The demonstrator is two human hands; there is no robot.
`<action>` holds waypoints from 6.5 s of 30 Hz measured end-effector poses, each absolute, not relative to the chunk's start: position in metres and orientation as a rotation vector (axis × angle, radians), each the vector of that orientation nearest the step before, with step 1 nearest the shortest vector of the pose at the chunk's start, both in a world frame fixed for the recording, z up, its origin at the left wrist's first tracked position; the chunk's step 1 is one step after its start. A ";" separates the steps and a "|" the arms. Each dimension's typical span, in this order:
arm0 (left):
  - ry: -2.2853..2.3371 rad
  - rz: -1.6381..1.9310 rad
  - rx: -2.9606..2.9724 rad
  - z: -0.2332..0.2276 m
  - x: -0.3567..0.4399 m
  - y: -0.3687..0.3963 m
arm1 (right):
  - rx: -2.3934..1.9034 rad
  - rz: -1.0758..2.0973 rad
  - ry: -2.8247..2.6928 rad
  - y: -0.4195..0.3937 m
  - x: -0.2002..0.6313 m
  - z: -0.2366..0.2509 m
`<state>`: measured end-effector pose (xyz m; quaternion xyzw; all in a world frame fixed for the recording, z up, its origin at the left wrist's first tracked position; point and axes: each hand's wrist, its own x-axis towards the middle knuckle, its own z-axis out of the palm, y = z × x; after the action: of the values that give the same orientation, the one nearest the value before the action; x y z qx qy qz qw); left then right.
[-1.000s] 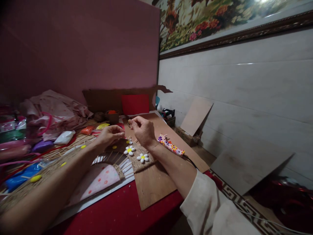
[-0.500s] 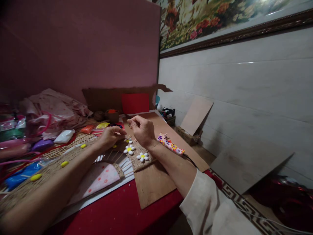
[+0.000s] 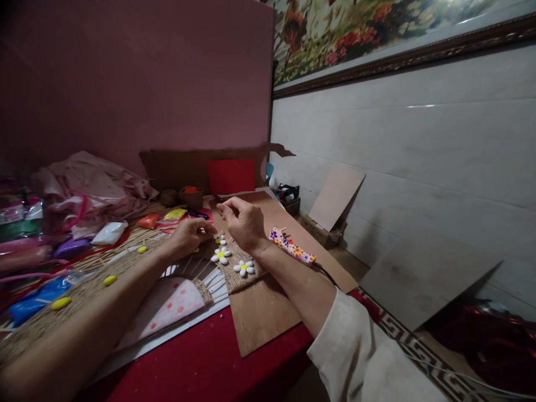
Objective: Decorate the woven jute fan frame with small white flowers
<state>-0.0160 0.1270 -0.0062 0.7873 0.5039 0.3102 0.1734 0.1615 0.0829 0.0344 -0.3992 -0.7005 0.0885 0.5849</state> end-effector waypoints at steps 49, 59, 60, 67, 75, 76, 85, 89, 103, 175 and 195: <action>1.545 0.104 2.932 0.037 -0.008 0.091 | -0.966 0.128 -1.681 0.081 0.162 0.033; 1.645 0.081 2.865 0.039 -0.011 0.091 | -0.952 0.123 -1.690 0.081 0.163 0.033; 1.665 0.096 2.845 0.040 -0.011 0.092 | -0.952 0.122 -1.691 0.081 0.163 0.033; 1.588 0.214 2.876 0.036 -0.008 0.092 | -0.960 0.082 -1.716 0.082 0.163 0.032; 1.610 0.299 2.827 0.024 -0.005 0.098 | -0.948 0.067 -1.733 0.082 0.163 0.032; 1.603 0.313 2.827 0.023 -0.005 0.099 | -0.947 0.064 -1.735 0.082 0.163 0.032; 1.582 0.351 2.787 0.026 -0.010 0.101 | -0.951 0.041 -1.753 0.082 0.163 0.031; 1.672 0.367 2.775 0.032 -0.014 0.102 | -0.949 0.040 -1.752 0.081 0.162 0.031; 1.679 0.209 2.716 0.037 -0.010 0.095 | -0.945 -0.013 -1.759 0.082 0.162 0.029; 0.731 1.291 1.029 0.049 0.010 0.048 | -0.716 0.015 -1.985 0.072 0.156 0.028; 0.827 1.288 1.167 0.051 0.002 0.053 | -0.583 0.160 -2.011 0.072 0.159 0.035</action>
<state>0.0019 0.0532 0.0514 0.4977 0.3525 0.5490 0.5715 0.1586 0.0721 0.0353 -0.2407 -0.8308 0.0661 0.4975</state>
